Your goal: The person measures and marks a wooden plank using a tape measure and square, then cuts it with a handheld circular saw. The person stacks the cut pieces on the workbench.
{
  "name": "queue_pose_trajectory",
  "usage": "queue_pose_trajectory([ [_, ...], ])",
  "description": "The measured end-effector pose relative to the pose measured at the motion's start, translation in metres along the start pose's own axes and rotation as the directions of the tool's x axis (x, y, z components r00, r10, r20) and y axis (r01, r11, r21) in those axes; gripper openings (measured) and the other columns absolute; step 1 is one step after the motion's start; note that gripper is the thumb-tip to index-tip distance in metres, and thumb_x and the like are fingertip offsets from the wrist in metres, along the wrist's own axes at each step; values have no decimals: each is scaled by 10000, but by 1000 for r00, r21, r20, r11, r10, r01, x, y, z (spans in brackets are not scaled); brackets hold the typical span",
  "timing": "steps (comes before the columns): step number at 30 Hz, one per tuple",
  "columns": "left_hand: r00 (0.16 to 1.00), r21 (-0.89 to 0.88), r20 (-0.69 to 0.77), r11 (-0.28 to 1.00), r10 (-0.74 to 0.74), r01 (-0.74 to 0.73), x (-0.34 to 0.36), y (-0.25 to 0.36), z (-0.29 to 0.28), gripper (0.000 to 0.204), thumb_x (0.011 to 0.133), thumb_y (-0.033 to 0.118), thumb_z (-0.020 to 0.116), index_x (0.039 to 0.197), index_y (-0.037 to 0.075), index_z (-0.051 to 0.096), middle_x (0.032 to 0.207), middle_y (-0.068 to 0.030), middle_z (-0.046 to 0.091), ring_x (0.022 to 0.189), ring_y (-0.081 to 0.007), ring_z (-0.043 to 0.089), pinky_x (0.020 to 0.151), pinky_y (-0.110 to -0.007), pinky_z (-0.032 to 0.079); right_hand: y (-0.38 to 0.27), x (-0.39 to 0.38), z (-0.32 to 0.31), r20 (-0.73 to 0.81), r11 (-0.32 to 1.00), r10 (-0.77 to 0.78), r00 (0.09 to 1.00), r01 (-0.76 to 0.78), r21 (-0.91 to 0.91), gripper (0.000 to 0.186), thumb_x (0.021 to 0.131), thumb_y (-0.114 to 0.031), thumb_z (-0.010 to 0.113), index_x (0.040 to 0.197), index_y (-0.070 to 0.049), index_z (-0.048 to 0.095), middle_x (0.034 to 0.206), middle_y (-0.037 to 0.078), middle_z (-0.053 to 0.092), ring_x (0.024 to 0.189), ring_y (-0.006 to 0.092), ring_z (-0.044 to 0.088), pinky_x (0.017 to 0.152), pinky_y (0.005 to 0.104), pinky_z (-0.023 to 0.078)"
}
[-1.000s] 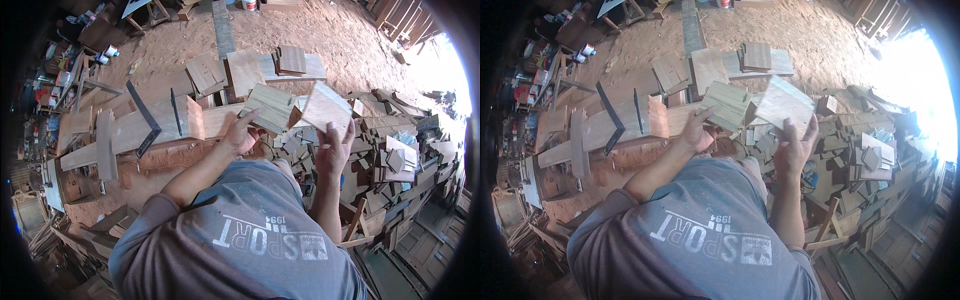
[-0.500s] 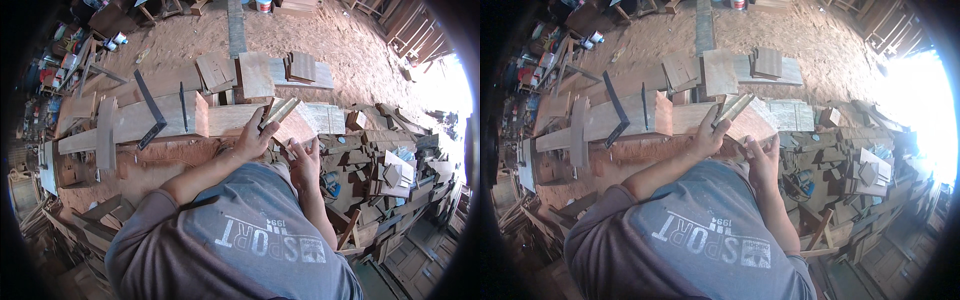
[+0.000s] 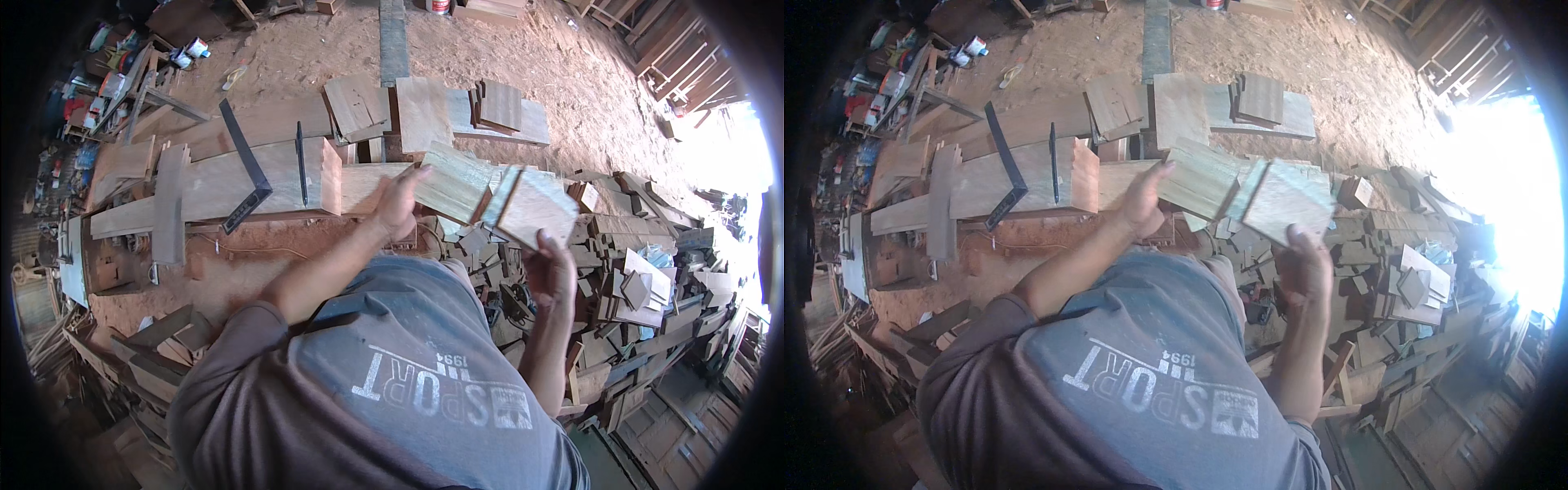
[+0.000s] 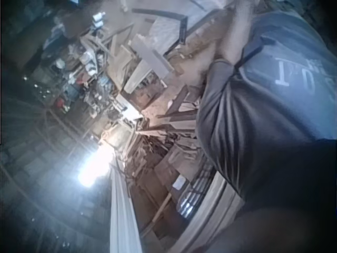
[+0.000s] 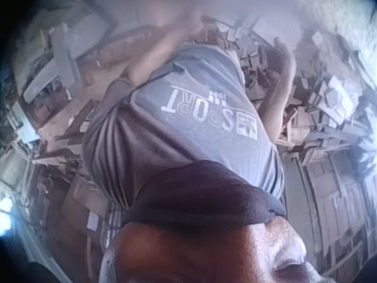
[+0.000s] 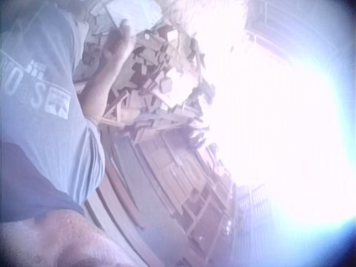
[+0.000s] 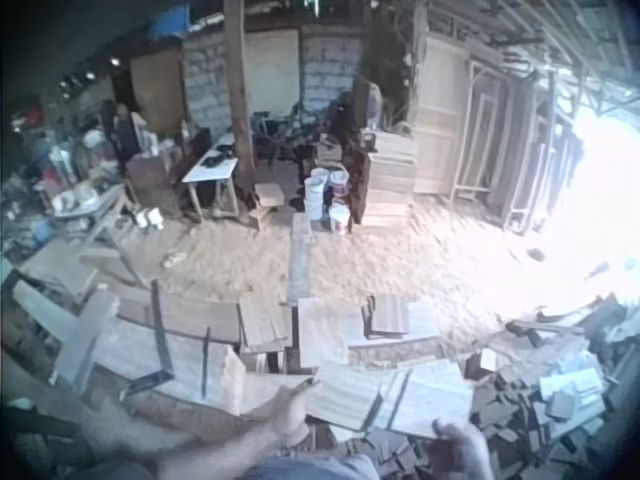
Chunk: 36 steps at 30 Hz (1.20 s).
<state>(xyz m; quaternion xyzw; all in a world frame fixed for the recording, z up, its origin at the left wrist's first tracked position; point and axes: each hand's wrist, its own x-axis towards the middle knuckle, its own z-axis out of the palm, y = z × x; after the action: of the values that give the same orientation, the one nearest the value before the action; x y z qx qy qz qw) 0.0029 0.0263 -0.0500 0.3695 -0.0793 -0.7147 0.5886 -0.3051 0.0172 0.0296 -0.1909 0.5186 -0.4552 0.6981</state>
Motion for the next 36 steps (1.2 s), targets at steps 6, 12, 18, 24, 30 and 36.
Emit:
queue_pose_trajectory([
  [6, 924, 251, 183, 924, -336, 287, 11, 41, -3, 515, 1090, 359, 617, 1449, -10, 634, 1355, -141, 736, 1123, -261, 764, 1005, -404, 634, -96, 20, -18, 398, 861, -48, 916, 240, -449, 593, 944, -187, 838, 1413, 69, 583, 1181, 160, 750, 1066, 261, 747, 999, 446, 624],
  [12, 856, 848, 191, 520, -480, 103, 61, 41, 1, 460, 1113, 323, 577, 1497, 86, 664, 1343, -155, 735, 1015, -185, 769, 796, -338, 644, -126, 51, 79, 567, 450, 474, 674, 369, -813, 653, 863, -201, 929, 1387, 66, 646, 1128, 147, 822, 1016, 225, 793, 905, 362, 633],
  [18, 733, 677, 299, 677, -612, 289, 56, 31, 9, 678, 1099, 571, 568, 1554, 69, 602, 1468, -154, 676, 1270, -239, 683, 1082, -411, 553, -83, 85, 94, 517, 418, 559, 649, 318, -851, 729, 856, -221, 932, 1471, 31, 632, 1158, 120, 810, 1035, 216, 767, 905, 359, 607],
  [24, 674, 433, 226, 692, -704, 578, 32, -2, -10, 957, 1041, 809, 478, 1625, 51, 503, 1511, -170, 655, 1322, -263, 683, 1127, -432, 576, -50, 76, 48, 498, 642, 438, 749, 127, -756, 853, 847, -245, 935, 1527, 77, 534, 1304, 133, 737, 1144, 216, 718, 994, 355, 566],
  [30, 586, 115, 506, 723, -633, 681, 3, -4, -17, 798, 1127, 667, 417, 1687, 99, 419, 1599, -244, 554, 1384, -476, 622, 1174, -609, 514, -24, 68, -40, 415, 956, 109, 903, 19, -292, 747, 944, -267, 850, 1519, 75, 517, 1329, 193, 712, 1220, 294, 704, 1076, 446, 563],
  [36, 714, -101, 647, 898, -267, 427, -12, 3, 6, 796, 1103, 671, 468, 1732, 199, 346, 1699, -232, 436, 1481, -503, 520, 1223, -650, 437, 24, 42, -101, 37, 884, -104, 994, 76, 461, 485, 1101, -272, 690, 1470, 21, 572, 1399, 254, 682, 1248, 397, 714, 1086, 551, 630],
])
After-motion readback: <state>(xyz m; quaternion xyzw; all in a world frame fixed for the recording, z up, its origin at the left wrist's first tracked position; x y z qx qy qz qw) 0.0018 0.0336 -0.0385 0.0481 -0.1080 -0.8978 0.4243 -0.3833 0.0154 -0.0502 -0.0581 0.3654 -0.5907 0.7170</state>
